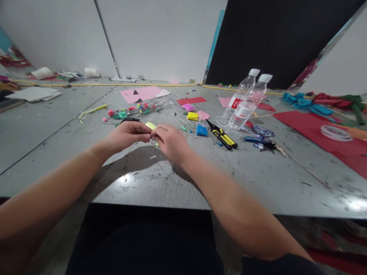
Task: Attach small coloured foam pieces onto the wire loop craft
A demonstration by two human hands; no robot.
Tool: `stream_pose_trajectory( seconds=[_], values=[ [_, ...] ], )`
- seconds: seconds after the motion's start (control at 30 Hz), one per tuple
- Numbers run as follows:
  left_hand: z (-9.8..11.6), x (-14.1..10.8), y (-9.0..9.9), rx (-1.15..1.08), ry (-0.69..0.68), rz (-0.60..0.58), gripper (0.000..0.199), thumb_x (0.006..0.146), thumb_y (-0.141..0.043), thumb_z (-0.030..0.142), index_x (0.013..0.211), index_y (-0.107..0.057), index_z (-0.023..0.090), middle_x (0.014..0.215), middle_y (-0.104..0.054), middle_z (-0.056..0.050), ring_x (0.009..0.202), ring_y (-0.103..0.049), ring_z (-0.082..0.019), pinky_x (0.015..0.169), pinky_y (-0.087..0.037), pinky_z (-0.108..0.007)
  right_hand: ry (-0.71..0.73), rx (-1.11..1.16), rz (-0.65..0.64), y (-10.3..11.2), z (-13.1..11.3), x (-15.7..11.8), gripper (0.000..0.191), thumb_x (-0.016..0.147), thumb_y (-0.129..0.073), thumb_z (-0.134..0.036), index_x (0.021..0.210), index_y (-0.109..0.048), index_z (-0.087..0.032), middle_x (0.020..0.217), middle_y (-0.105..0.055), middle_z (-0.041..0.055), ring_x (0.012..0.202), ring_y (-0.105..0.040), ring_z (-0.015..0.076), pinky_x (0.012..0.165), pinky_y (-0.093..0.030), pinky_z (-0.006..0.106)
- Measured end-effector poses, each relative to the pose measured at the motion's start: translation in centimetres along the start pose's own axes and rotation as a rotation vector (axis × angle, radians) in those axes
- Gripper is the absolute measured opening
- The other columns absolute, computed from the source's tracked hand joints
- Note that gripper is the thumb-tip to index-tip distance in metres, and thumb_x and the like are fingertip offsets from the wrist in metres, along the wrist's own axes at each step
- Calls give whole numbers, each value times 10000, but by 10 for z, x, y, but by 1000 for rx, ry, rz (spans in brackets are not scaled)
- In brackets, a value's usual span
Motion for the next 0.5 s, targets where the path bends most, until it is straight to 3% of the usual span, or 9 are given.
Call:
stream_pose_trajectory(
  seconds=[0.3, 0.5],
  values=[
    [6, -1, -6, 37, 110, -20, 184, 859, -719, 334, 805, -747, 160, 763, -723, -45, 728, -626, -130, 724, -502, -280, 16, -29, 10, -3, 7, 2, 147, 1013, -529, -196, 941, -657, -205, 971, -674, 75, 930, -602, 216, 836, -462, 343],
    [5, 1, -7, 80, 73, -33, 177, 873, -683, 310, 778, -712, 163, 740, -672, -20, 702, -579, -119, 682, -439, -270, 81, -9, 34, -2, 9, -2, 142, 990, -564, -187, 987, -706, -189, 953, -711, 77, 857, -623, 198, 782, -484, 334]
  ],
)
Point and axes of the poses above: each hand's wrist, its own x-axis towards the middle knuckle, its own y-axis out of the back of the hand, z = x × y, the point moved 3 cm from there along x, towards the middle knuckle
